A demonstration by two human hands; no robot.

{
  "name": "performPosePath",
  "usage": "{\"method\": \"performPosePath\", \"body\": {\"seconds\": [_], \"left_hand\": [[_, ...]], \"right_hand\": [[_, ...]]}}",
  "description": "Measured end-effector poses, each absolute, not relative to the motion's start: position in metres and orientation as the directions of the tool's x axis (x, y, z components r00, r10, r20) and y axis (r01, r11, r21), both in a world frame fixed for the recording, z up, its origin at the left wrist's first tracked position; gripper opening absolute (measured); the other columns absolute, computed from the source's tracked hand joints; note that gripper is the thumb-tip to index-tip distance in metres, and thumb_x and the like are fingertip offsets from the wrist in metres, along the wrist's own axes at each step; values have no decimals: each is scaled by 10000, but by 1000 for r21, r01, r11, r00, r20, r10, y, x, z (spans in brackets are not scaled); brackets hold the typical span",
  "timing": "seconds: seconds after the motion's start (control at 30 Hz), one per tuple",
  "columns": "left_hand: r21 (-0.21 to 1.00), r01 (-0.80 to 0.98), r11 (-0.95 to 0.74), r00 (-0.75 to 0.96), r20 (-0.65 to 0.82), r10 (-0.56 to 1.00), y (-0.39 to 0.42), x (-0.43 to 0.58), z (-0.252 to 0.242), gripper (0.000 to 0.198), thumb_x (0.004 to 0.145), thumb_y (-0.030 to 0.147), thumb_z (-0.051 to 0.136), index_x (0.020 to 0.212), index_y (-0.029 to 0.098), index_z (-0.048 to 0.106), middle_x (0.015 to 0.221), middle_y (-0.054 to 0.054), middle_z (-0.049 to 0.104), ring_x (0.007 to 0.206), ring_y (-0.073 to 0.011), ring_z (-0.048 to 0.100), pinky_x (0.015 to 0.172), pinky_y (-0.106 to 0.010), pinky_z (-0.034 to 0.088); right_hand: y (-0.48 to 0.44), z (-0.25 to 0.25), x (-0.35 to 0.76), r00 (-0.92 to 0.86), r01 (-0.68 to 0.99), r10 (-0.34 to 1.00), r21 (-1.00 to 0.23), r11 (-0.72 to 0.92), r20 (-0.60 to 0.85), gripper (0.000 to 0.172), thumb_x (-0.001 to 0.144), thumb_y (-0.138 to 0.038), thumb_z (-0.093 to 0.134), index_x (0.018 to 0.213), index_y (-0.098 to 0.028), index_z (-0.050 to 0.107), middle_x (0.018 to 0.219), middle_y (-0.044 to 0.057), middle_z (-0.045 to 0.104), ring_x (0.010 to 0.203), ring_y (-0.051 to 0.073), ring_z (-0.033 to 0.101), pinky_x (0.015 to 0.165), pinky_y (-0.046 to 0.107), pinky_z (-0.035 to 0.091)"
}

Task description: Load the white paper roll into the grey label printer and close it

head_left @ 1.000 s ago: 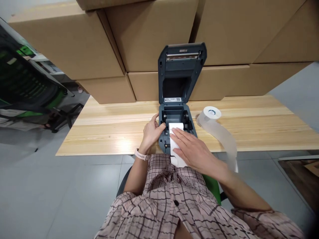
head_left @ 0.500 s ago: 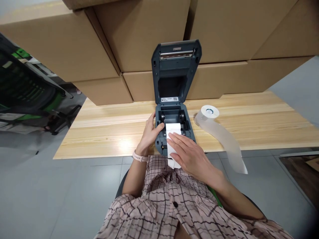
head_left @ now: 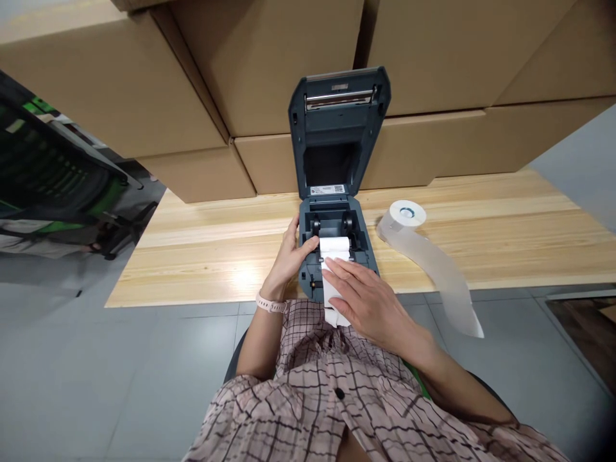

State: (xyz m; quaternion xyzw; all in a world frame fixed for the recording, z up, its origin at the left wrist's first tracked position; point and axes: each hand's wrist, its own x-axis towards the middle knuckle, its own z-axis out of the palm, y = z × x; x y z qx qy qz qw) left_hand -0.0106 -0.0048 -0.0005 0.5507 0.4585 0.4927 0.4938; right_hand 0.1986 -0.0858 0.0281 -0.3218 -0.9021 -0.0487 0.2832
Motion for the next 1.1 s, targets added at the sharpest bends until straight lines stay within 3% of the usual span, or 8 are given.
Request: {"method": "performPosePath", "body": {"seconds": [0.5,0.63,0.73,0.87,0.93,1.0,1.07,1.1], "left_hand": [[999,-31,-28,80,30,996,-10,-6,5,750,918,466,757,1587,315,453,1696,-73,462,1573,-310,440,1317,-501,354],[997,67,-39,23,37,999,-8,-12,2,820,892,568,770,1601,323,439,1742,-95,384,1635,-344,328,1349,-557,266],[971,171,-166,-88,183,979,12,-29,25,895,842,674,780,1600,349,435,1786,-68,294,1679,-347,204,1377,-566,152],[826,214,-522,-92,549,831,73,-52,101,851,873,752,690,1580,346,447,1768,20,332,1682,-286,210,1393,-494,186],[746,232,-625,-69,653,754,111,-52,142,798,876,726,709,1525,308,504,1716,25,423,1661,-252,274,1395,-466,221],[806,234,-544,-60,570,819,146,-41,172,624,936,621,715,1467,341,548,1650,61,505,1634,-252,340,1375,-535,281],[888,218,-405,-25,420,907,169,-25,188,568,955,610,699,1416,294,600,1606,23,557,1560,-307,470,1334,-596,323],[905,218,-365,40,365,930,175,-17,191,561,1033,645,532,1420,246,602,1586,-25,581,1526,-308,511,1299,-611,320]], "right_hand": [[-89,24,198,-610,616,560,-110,780,560,379,1074,-263,545,1401,-81,604,1449,176,693,1373,299,648,1092,507,613],[-94,24,199,-597,619,570,-128,775,564,367,1085,-280,533,1403,-109,599,1448,150,700,1373,280,649,1108,505,592],[-101,20,204,-587,589,587,-204,782,557,330,1098,-320,517,1381,-180,612,1449,94,708,1368,242,650,1169,518,534],[-110,13,211,-540,552,612,-305,776,578,303,1086,-328,552,1357,-209,618,1422,70,727,1367,207,644,1269,518,411],[-113,11,213,-530,557,618,-312,770,581,310,1081,-343,564,1356,-209,616,1430,76,721,1379,208,634,1286,522,379],[-115,9,213,-537,569,625,-303,764,567,342,1079,-397,566,1363,-213,613,1457,82,703,1406,217,613,1295,536,361],[-117,9,212,-541,579,632,-300,758,554,391,1073,-456,563,1379,-217,606,1481,90,686,1432,226,592,1298,552,353],[-118,8,211,-541,582,637,-302,755,549,408,1069,-474,565,1384,-219,604,1488,92,681,1441,228,585,1299,557,352]]}}
